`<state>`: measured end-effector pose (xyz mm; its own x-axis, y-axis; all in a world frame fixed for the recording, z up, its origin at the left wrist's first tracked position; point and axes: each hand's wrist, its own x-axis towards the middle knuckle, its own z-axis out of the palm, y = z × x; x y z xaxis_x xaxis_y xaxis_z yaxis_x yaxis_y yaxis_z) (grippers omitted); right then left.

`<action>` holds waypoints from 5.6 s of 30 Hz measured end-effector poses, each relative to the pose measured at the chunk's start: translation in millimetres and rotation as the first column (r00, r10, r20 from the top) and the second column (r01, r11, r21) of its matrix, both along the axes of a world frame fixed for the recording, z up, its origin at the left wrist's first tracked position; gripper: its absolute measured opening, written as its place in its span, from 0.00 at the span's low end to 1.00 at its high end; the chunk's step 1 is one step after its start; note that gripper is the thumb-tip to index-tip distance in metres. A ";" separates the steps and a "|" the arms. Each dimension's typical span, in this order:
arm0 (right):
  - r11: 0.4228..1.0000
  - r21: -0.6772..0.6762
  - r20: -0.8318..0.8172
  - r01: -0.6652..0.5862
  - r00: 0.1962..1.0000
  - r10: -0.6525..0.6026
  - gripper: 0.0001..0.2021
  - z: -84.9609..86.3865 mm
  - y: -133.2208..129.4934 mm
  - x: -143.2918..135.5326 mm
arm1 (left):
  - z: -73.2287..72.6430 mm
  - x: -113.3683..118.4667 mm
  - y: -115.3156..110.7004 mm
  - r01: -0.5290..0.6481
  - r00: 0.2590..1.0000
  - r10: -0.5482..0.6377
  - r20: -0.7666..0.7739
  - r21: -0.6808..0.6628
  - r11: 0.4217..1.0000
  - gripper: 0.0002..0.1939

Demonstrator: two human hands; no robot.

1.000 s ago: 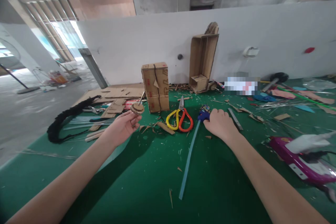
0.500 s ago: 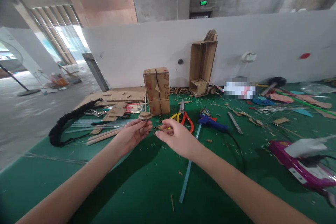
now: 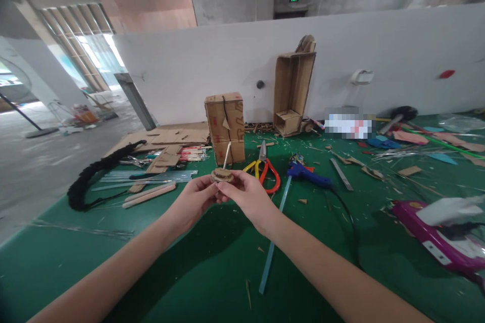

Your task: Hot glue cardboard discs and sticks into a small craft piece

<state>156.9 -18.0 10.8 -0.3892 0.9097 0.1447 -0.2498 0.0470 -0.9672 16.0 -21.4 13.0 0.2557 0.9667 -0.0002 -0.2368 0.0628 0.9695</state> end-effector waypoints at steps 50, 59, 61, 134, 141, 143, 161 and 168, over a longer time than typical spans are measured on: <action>0.971 -0.240 -0.281 0.002 0.957 -0.071 0.12 -9.5 -5.5 -18.6 | -7.1 16.8 -8.8 0.023 0.717 0.375 -0.588 0.558 0.830 0.10; 0.961 -0.276 -0.289 0.032 0.950 -0.115 0.12 -14.1 -3.9 -16.3 | -14.4 20.6 -8.0 0.028 0.804 0.254 -0.537 0.462 0.886 0.14; 0.960 -0.278 -0.280 0.036 0.953 -0.117 0.12 -13.3 -3.0 -14.8 | -14.9 20.7 -7.9 0.047 0.809 0.221 -0.544 0.435 0.899 0.15; 0.820 0.545 0.425 0.173 0.786 -0.449 0.13 5.9 5.7 19.9 | 2.1 -6.5 -3.0 -0.071 0.548 0.573 -0.609 0.649 0.757 0.10; 0.846 0.495 0.695 -0.200 0.675 -0.248 0.13 1.6 10.1 27.4 | 11.8 -34.0 18.9 -0.156 0.752 0.472 -0.460 0.571 0.806 0.12; 0.828 0.515 0.731 -0.224 0.618 -0.288 0.13 -0.1 12.9 29.2 | 11.9 -34.8 19.7 -0.063 0.754 0.393 -0.527 0.537 0.841 0.12; 0.812 0.547 0.828 -0.203 0.277 -0.488 0.15 -0.9 17.5 33.3 | 56.0 -12.3 40.9 0.217 0.074 0.765 -0.640 0.759 0.614 0.18; 0.809 0.572 0.808 -0.139 0.265 -0.526 0.13 -2.9 21.9 38.8 | 89.6 3.7 79.1 0.535 -0.215 0.812 -0.542 0.630 0.562 0.16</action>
